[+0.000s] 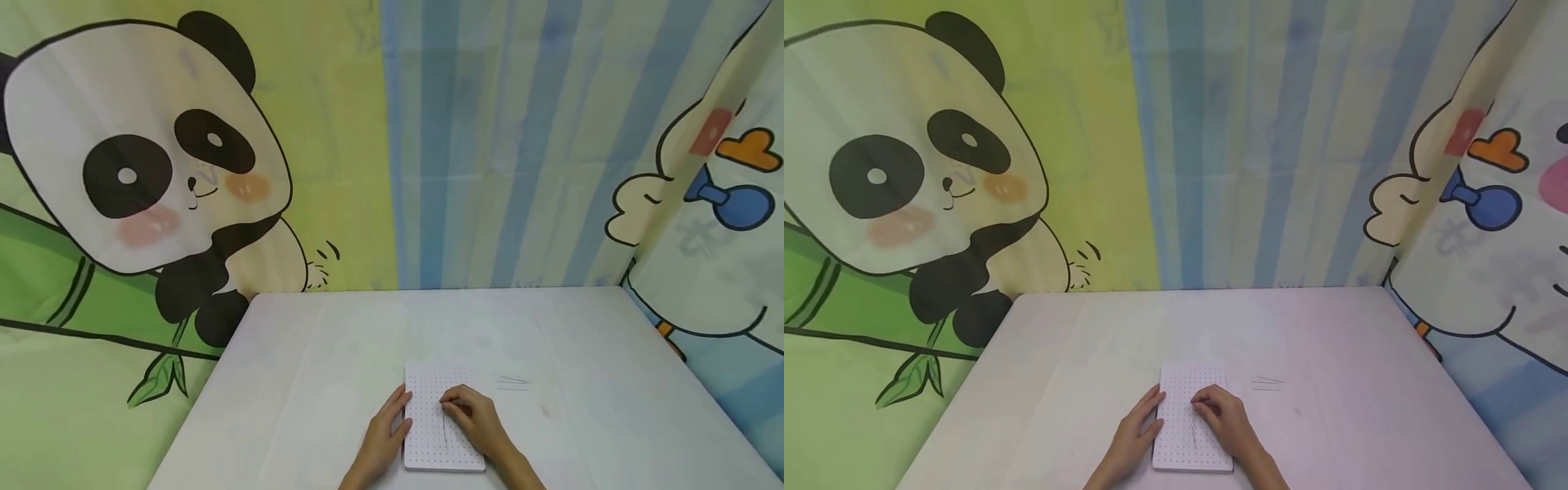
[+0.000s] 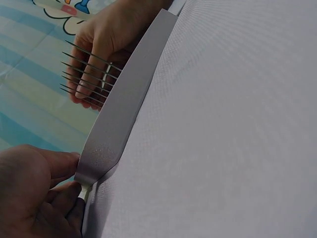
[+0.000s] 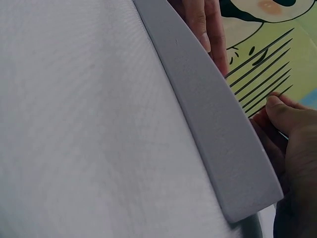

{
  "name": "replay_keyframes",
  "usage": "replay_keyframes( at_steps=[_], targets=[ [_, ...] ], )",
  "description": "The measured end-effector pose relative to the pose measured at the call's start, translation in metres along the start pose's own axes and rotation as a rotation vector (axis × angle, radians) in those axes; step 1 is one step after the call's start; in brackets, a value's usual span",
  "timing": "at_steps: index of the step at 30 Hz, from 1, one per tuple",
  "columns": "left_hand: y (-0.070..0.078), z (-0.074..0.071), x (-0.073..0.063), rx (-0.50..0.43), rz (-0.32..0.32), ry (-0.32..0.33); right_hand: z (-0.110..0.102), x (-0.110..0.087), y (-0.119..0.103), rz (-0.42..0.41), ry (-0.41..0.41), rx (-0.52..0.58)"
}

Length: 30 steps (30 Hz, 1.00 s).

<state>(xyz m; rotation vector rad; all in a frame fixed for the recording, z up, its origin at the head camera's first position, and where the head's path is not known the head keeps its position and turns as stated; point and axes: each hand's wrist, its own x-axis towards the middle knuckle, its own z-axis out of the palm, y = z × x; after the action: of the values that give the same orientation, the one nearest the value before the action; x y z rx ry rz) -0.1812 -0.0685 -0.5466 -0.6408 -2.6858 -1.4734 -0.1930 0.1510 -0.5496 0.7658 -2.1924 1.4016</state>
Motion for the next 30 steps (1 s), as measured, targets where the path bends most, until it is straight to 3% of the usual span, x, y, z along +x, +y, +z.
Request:
replay_keyframes(
  at_steps=[6, 10, 18, 22, 27, 30],
  targets=[
    [0.003, -0.004, 0.01, 0.002, 0.046, 0.042, -0.005, 0.013, 0.002, -0.044, -0.006, -0.037],
    [0.008, -0.003, 0.018, -0.024, 0.036, 0.031, -0.014, 0.021, -0.006, -0.041, -0.005, -0.049],
    [0.004, -0.002, 0.021, 0.0, 0.044, 0.038, -0.014, 0.02, 0.007, -0.005, -0.008, -0.014],
    [0.002, -0.003, 0.016, -0.004, 0.026, 0.039, -0.013, 0.021, -0.003, -0.019, 0.0, 0.01],
    [0.001, 0.0, 0.007, -0.023, 0.003, 0.021, -0.02, 0.019, -0.024, 0.072, 0.066, 0.069],
    [0.0, 0.001, 0.001, -0.02, -0.009, 0.016, -0.023, 0.011, -0.017, 0.15, 0.114, 0.094]
  ],
)
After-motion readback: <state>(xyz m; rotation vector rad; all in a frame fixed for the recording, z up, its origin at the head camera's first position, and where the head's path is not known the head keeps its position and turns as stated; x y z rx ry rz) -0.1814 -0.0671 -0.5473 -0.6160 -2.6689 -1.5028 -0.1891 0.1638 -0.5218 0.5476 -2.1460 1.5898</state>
